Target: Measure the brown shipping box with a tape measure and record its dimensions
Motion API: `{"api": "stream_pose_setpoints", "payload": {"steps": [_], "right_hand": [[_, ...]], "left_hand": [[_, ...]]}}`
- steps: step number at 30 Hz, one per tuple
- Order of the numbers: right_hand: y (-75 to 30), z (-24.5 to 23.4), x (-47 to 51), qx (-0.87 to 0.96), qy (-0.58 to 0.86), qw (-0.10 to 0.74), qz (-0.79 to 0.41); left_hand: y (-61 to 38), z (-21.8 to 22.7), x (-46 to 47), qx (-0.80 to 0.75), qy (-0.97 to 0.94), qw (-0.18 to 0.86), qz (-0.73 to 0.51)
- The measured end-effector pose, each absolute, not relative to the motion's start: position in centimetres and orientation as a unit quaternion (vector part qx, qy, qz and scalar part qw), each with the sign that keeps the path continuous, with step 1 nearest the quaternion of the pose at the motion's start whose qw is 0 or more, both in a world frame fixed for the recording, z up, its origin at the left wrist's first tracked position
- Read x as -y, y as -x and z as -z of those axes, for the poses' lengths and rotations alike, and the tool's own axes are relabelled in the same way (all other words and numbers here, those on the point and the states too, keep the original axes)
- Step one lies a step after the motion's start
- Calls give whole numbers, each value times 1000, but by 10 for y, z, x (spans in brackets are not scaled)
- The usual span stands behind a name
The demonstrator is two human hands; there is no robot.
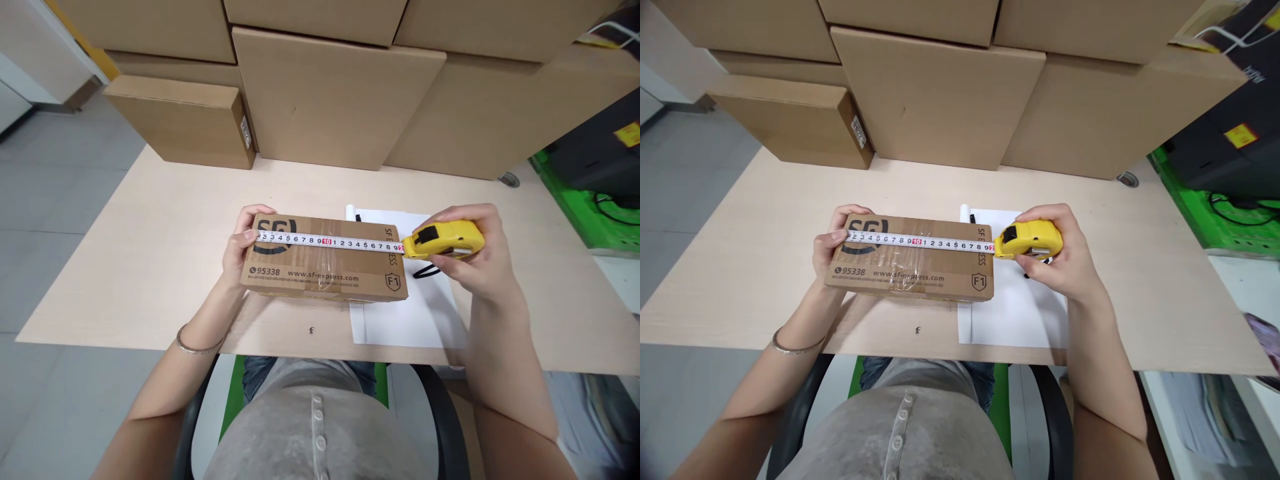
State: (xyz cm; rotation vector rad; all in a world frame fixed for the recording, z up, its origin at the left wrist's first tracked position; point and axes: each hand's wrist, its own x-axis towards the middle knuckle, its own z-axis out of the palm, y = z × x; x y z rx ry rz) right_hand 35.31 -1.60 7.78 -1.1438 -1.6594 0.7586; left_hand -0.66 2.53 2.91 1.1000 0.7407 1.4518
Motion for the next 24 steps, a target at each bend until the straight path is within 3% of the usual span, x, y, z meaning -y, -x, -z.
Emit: {"api": "stream_pose_setpoints", "payload": {"steps": [9,18,24], "right_hand": [[-338,-112,13,729,434,456,-270],[-225,-132,-33,869,262,287,-307],[-227,-140,-18,849,252,363,-289]], "left_hand": [[9,-27,-25,-318,-472,555,-607],[13,-17,-25,-303,-494,540,-610],[39,-10,-21,-268,-522,618,-523]]}}
